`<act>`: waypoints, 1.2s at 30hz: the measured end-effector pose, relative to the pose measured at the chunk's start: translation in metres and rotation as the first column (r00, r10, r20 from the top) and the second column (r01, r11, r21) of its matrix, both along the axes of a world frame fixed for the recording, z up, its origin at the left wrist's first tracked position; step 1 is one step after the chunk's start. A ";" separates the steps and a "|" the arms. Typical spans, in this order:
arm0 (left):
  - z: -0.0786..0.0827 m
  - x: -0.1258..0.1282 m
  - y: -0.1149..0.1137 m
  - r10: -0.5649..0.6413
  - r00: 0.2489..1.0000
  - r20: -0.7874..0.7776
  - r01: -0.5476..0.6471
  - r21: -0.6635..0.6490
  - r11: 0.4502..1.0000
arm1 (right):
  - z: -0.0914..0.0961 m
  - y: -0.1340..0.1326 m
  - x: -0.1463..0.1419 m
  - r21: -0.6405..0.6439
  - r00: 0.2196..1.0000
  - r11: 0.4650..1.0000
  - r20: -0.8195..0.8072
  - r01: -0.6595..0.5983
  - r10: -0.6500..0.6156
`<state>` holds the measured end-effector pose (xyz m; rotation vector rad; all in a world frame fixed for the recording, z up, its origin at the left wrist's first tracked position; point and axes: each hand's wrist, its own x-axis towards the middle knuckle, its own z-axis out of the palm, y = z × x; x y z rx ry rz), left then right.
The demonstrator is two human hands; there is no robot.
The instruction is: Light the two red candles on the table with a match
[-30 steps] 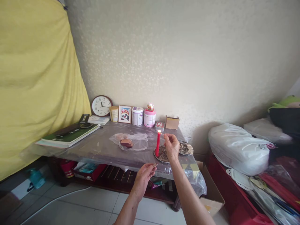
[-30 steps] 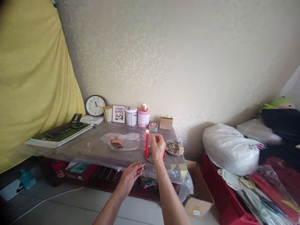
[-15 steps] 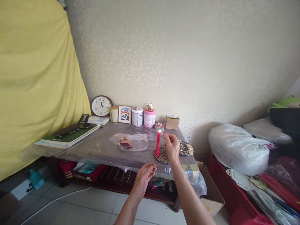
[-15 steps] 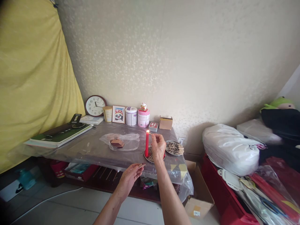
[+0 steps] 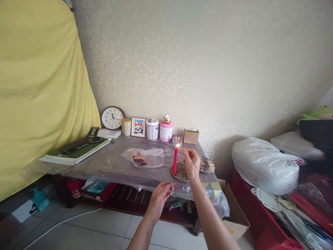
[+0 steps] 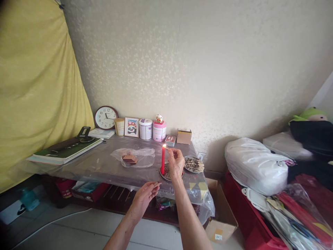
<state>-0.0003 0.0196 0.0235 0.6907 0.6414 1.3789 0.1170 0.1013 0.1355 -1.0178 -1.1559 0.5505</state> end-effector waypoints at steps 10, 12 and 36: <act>0.004 0.001 -0.001 0.001 1.000 0.002 -0.001 -0.014 1.000 | 0.005 -0.003 0.005 0.026 1.000 1.000 -0.005 -0.005 0.005; 0.004 0.001 -0.001 0.005 1.000 0.001 -0.005 -0.014 1.000 | 0.007 -0.005 0.006 0.030 1.000 1.000 -0.007 -0.003 0.003; 0.002 0.001 0.000 0.010 1.000 0.003 -0.010 -0.004 1.000 | 0.000 0.008 0.000 0.010 1.000 1.000 0.010 0.027 -0.028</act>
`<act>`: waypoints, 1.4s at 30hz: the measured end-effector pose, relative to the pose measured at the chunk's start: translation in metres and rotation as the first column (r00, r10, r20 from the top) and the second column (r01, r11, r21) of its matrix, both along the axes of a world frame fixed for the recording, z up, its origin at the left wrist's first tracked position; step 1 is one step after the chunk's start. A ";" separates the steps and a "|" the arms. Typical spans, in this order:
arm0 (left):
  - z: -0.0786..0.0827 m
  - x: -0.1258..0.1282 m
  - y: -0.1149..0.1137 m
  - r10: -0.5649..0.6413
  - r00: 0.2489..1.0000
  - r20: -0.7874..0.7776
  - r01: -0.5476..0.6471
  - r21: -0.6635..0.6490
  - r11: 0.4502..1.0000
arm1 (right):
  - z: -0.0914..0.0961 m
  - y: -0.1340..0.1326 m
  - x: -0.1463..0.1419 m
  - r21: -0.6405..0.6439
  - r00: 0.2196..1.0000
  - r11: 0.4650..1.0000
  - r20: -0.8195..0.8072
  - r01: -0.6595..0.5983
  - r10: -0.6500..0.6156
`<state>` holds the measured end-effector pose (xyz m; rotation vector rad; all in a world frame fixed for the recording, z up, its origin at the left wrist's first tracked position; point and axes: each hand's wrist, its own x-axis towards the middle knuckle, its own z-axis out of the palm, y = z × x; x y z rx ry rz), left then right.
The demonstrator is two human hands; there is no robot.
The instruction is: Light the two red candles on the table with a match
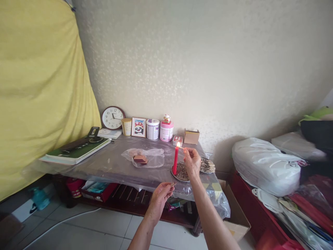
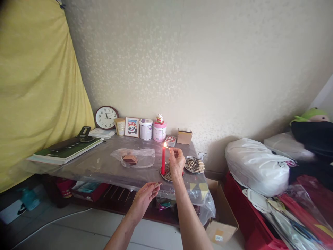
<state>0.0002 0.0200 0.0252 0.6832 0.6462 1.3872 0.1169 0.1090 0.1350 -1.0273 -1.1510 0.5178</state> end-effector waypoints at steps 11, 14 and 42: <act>-0.006 -0.001 0.003 -0.023 1.000 0.005 0.022 0.013 1.000 | 0.002 -0.001 -0.001 -0.023 1.000 1.000 0.003 0.003 -0.003; -0.005 -0.001 0.002 -0.030 1.000 0.002 0.029 0.016 0.999 | 0.003 -0.004 -0.002 -0.028 1.000 1.000 0.003 0.001 -0.001; -0.001 0.002 -0.002 -0.035 0.997 -0.063 0.035 0.002 0.999 | -0.001 -0.039 0.079 -0.016 0.951 0.992 -0.285 -0.126 0.116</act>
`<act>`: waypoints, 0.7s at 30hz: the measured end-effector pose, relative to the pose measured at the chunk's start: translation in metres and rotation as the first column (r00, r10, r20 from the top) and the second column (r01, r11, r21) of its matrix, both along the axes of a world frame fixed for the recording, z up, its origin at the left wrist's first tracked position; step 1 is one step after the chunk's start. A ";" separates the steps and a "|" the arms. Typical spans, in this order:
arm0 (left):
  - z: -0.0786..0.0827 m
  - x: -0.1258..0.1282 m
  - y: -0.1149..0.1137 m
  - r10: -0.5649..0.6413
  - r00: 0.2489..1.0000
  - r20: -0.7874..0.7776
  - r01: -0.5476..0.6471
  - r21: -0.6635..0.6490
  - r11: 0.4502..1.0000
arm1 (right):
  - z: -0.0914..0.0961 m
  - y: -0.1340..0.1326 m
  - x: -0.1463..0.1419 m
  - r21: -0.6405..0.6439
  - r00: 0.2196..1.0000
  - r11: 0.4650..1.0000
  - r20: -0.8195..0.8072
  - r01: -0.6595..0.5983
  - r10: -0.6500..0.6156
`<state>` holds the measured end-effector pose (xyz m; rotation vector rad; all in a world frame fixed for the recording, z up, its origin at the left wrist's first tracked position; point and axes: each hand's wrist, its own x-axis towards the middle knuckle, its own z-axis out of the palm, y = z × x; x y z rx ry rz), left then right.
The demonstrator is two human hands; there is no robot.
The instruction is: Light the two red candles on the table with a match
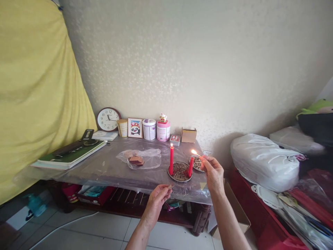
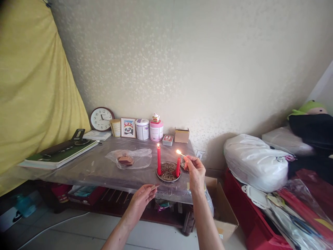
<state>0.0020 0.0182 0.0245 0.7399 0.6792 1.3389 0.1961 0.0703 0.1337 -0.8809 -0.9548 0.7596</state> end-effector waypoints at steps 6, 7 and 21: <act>-0.001 0.000 -0.002 -0.013 1.000 -0.028 0.013 -0.004 1.000 | -0.013 0.008 0.009 -0.024 0.990 0.997 0.121 0.077 -0.073; -0.001 0.000 -0.002 -0.015 0.999 -0.030 0.015 -0.004 1.000 | -0.015 0.009 0.009 -0.027 0.988 0.996 0.133 0.086 -0.081; -0.002 -0.001 -0.001 -0.023 0.999 -0.039 0.022 -0.017 1.000 | -0.033 0.018 0.010 -0.045 0.910 0.971 0.362 0.236 -0.204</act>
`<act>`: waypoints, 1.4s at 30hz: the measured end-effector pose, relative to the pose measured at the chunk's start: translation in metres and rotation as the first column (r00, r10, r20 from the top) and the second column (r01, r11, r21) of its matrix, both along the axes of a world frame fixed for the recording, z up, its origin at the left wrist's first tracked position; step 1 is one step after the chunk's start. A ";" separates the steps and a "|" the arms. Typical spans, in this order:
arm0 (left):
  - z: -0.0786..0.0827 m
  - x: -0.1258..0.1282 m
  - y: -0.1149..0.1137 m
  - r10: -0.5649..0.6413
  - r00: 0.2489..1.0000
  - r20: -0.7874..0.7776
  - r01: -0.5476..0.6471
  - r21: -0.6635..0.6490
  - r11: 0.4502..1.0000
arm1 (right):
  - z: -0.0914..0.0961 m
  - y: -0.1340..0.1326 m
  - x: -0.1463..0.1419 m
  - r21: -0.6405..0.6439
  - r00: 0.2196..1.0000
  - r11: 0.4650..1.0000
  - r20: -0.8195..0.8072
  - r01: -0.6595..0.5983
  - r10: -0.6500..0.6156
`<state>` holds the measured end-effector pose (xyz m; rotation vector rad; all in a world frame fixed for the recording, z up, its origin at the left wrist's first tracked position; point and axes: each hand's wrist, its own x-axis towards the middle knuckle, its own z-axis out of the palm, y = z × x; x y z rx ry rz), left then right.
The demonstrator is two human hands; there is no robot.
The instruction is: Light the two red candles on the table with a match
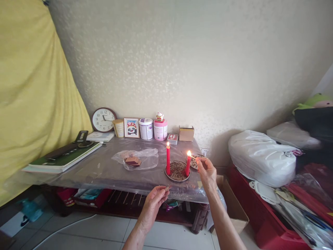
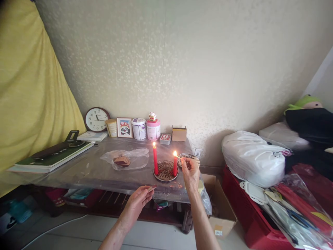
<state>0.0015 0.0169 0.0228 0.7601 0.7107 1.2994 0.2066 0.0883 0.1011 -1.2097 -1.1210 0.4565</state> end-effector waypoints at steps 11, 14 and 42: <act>-0.001 0.000 -0.001 -0.002 1.000 -0.006 0.002 -0.007 1.000 | -0.005 0.002 0.000 0.017 0.997 1.000 0.068 0.020 -0.022; -0.001 0.000 -0.001 -0.007 1.000 -0.006 0.007 -0.005 1.000 | -0.006 0.003 0.000 0.022 0.996 0.999 0.078 0.033 -0.034; 0.002 0.001 -0.001 0.003 1.000 0.001 -0.003 -0.016 1.000 | -0.003 0.002 0.005 0.011 0.985 0.995 0.137 0.103 -0.103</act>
